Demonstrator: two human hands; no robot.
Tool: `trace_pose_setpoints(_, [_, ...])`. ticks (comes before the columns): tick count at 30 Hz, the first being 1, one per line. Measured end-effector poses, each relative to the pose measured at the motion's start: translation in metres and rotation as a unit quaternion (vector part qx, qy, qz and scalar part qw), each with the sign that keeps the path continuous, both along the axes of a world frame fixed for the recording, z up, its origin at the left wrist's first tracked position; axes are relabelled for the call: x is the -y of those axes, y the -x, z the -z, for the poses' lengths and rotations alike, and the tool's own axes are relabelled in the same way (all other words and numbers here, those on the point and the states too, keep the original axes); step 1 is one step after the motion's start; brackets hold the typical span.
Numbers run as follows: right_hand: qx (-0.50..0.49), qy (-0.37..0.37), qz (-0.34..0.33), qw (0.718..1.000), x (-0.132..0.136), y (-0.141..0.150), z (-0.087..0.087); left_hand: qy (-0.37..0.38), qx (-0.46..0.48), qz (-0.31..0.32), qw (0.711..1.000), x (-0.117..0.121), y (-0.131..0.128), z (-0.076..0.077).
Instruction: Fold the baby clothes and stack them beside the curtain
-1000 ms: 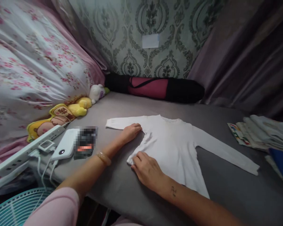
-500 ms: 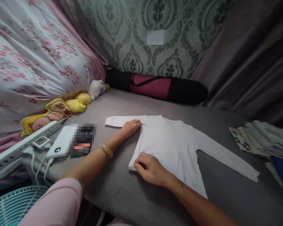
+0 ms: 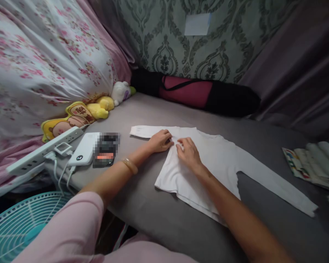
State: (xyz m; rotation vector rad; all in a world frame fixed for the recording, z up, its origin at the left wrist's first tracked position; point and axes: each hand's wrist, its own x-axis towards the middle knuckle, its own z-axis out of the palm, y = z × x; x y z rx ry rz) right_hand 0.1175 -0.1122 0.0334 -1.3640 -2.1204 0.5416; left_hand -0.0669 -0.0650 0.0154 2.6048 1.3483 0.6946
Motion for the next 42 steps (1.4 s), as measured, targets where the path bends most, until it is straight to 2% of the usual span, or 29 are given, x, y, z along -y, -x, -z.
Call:
trace_pose_setpoints(2, [0.045, -0.065, 0.005, 0.997, -0.008, 0.004, 0.017, -0.005, 0.019, 0.011, 1.000, -0.004, 0.002, 0.005])
trace_pose_setpoints(6, [0.157, -0.052, -0.059, 0.984, -0.011, 0.009, 0.036, 0.009, 0.050, 0.033, 0.998, -0.013, 0.006, 0.012])
trace_pose_setpoints(11, [0.230, -0.032, -0.094, 0.968, -0.004, 0.009, 0.032, 0.024, 0.082, 0.039, 0.996, -0.018, 0.008, 0.014])
trace_pose_setpoints(19, [0.276, -0.037, -0.172, 0.945, 0.024, 0.004, 0.022, 0.051, 0.090, 0.034, 0.994, -0.022, 0.009, 0.013])
trace_pose_setpoints(23, [0.261, -0.019, -0.226, 0.938, 0.038, 0.001, 0.014, 0.059, 0.092, 0.037, 0.993, -0.023, 0.009, 0.013])
trace_pose_setpoints(27, [0.215, -0.006, -0.284, 0.934, 0.065, -0.002, 0.004, 0.057, 0.088, 0.039, 0.994, -0.022, 0.010, 0.013])
trace_pose_setpoints(33, [0.166, -0.003, -0.317, 0.934, 0.108, -0.003, -0.004, 0.052, 0.062, 0.048, 0.996, -0.019, 0.010, 0.012])
trace_pose_setpoints(37, [0.139, 0.024, -0.348, 0.927, 0.138, -0.006, -0.008, 0.034, 0.039, 0.041, 0.998, -0.018, 0.009, 0.013])
trace_pose_setpoints(42, [0.050, 0.071, -0.391, 0.916, 0.175, -0.028, -0.025, 0.017, -0.019, 0.046, 0.999, -0.014, 0.006, 0.006])
